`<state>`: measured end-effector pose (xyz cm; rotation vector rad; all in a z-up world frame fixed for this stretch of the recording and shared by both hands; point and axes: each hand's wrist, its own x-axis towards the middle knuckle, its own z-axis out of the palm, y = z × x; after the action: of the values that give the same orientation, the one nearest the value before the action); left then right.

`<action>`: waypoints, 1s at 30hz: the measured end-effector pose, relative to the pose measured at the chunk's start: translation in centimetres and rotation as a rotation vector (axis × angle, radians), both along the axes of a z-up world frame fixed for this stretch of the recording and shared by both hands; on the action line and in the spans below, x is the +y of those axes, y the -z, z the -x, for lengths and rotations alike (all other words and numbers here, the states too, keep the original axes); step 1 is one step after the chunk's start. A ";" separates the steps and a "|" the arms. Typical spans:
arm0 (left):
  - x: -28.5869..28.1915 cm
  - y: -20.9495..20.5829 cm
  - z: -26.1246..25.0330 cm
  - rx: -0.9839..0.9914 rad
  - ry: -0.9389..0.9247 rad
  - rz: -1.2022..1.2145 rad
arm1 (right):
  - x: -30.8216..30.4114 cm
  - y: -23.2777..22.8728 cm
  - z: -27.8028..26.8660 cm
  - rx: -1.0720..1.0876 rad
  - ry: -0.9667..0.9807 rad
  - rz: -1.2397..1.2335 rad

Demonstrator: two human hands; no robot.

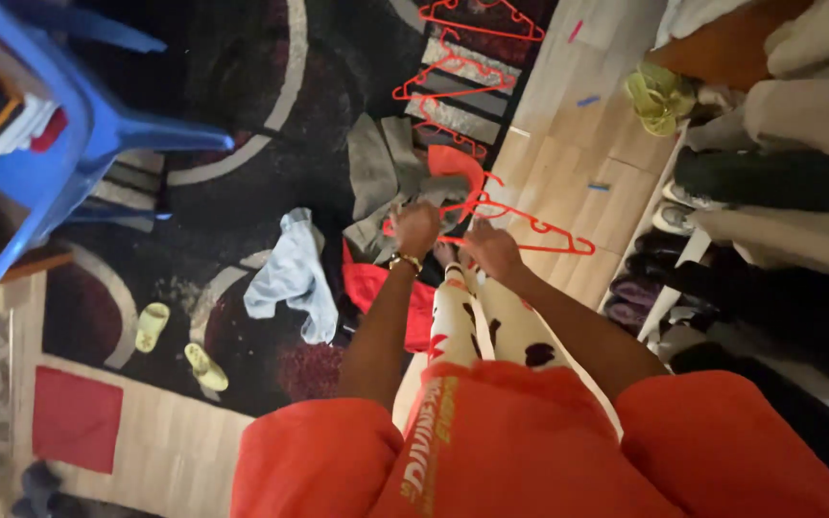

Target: Picking up clothes from a pile on the floor and putting them on hangers or in a closet.

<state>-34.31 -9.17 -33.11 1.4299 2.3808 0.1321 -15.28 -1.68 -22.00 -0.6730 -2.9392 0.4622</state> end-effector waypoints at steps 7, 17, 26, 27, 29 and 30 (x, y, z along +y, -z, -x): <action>-5.8 -3.5 -2.2 -0.375 -0.024 0.144 | -7.3 0.8 -4.0 -0.303 -0.155 0.001; -11.4 -14.9 -18.1 -0.489 -0.270 -0.302 | -9.5 -4.3 -6.6 -0.243 -0.043 0.078; -15.1 -18.7 -23.8 -0.698 -0.729 -0.818 | -15.0 2.9 -14.6 0.255 0.341 1.119; -16.1 -17.2 -25.0 -0.697 -0.742 -0.816 | -15.7 -0.9 -14.2 0.244 0.335 1.124; -17.6 -14.4 -26.2 -0.500 -0.606 -0.696 | -16.6 -8.5 -12.0 0.211 0.710 1.790; -18.5 -14.5 -27.3 -0.500 -0.616 -0.692 | -17.2 -7.1 -12.6 0.200 0.710 1.793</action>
<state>-6.97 -27.65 -18.59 0.6742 2.3193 1.3945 -2.67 -18.91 -14.87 -1.3858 -1.1382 2.6149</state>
